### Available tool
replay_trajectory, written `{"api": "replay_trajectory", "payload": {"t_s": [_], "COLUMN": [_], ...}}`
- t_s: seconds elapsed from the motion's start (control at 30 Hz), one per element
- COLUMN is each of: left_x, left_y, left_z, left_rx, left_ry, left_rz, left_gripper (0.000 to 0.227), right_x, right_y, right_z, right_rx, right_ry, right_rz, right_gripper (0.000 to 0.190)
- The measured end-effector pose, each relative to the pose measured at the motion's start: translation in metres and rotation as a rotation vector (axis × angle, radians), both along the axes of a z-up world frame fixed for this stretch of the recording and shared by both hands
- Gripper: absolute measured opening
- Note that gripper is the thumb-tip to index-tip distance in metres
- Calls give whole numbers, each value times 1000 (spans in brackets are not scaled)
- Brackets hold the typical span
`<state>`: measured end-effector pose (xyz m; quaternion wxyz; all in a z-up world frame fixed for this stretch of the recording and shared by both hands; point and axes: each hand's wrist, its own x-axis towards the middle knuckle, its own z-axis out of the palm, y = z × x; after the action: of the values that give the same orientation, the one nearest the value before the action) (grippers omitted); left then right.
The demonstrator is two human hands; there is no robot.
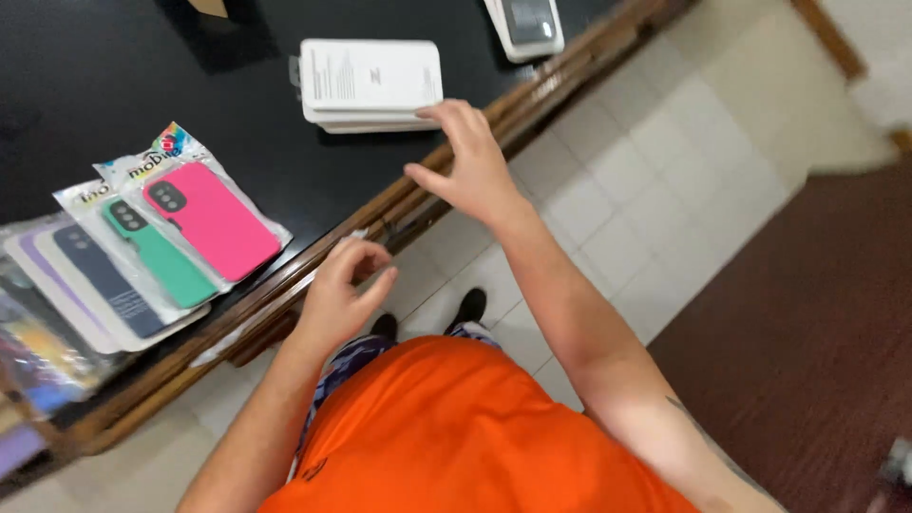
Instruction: Organizing and hanging various phone cases on a pegboard display wall in a retail environment.
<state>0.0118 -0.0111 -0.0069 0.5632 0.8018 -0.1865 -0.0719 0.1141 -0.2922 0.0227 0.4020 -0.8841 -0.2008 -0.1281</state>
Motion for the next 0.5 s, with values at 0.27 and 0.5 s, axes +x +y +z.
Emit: {"api": "replay_trajectory", "payload": {"t_s": [0.27,0.5], "left_x": [-15,-15], "left_y": [-84,-113], "left_z": [9,20], "left_rx": [19,74], "left_ry": [17,85], "left_rz": [364,408], "left_gripper": [8,11], "right_x": [138,131], "right_y": [-32,-46], "right_z": [-15,14], "right_rx": [-517,-389], "right_ry": [192,21], "right_rz": [156,240], "right_gripper": [116,89]}}
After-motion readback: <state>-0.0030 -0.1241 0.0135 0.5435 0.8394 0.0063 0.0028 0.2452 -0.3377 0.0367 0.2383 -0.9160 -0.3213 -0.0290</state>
